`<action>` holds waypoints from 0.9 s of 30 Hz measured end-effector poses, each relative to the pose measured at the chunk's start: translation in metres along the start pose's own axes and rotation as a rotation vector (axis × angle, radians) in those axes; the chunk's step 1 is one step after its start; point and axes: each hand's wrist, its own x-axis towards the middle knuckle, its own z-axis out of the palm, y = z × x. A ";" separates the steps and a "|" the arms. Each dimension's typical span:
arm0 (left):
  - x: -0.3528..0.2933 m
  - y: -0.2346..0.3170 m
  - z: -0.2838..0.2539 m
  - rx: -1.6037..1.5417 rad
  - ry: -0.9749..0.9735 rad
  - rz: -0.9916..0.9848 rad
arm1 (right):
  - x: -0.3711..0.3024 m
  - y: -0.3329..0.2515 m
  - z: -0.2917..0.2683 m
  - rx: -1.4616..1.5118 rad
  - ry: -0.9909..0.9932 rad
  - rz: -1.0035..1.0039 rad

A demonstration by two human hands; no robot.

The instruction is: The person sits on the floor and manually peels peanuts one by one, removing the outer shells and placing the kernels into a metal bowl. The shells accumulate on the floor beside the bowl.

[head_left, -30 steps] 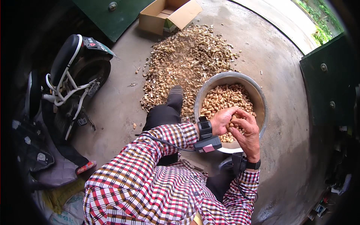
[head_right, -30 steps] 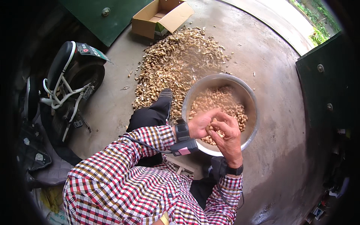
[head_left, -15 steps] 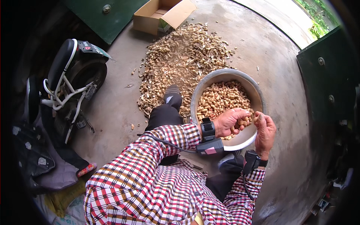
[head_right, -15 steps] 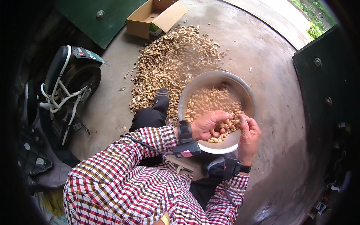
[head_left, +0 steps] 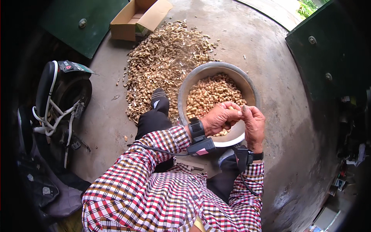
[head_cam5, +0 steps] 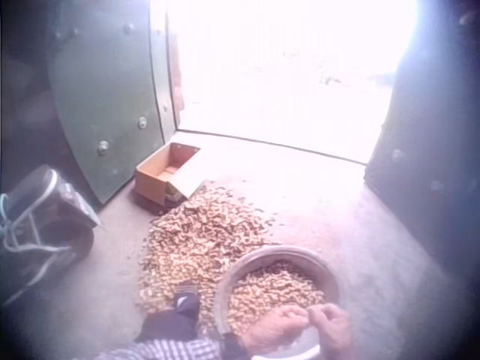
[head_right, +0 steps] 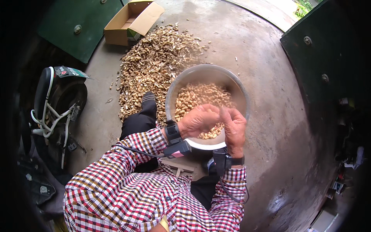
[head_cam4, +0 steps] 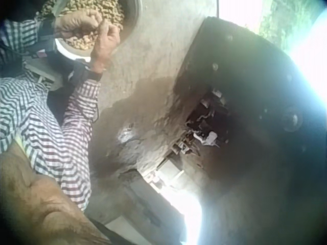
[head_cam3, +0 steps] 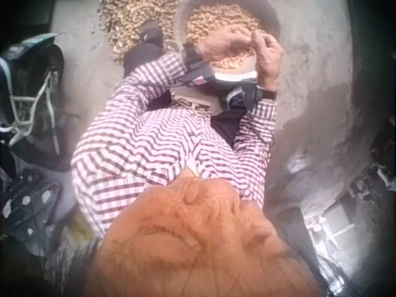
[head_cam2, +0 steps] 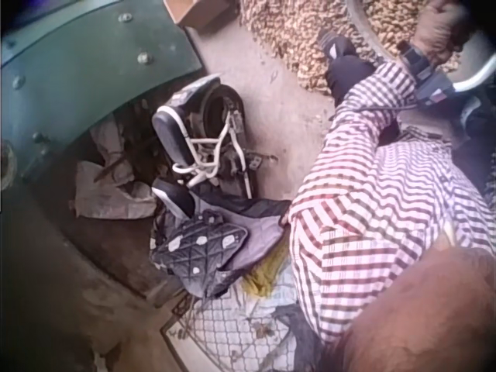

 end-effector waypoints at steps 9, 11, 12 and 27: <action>-0.001 0.002 -0.005 -0.138 -0.069 -0.171 | -0.001 -0.003 0.004 0.066 -0.053 -0.031; -0.002 0.004 -0.001 -0.126 -0.041 -0.173 | 0.000 -0.002 0.003 0.069 -0.051 -0.037; -0.002 0.005 0.002 -0.114 -0.013 -0.176 | 0.000 -0.001 0.002 0.073 -0.048 -0.043; -0.002 0.000 -0.005 0.074 -0.002 -0.161 | -0.003 -0.006 0.008 -0.093 -0.003 -0.095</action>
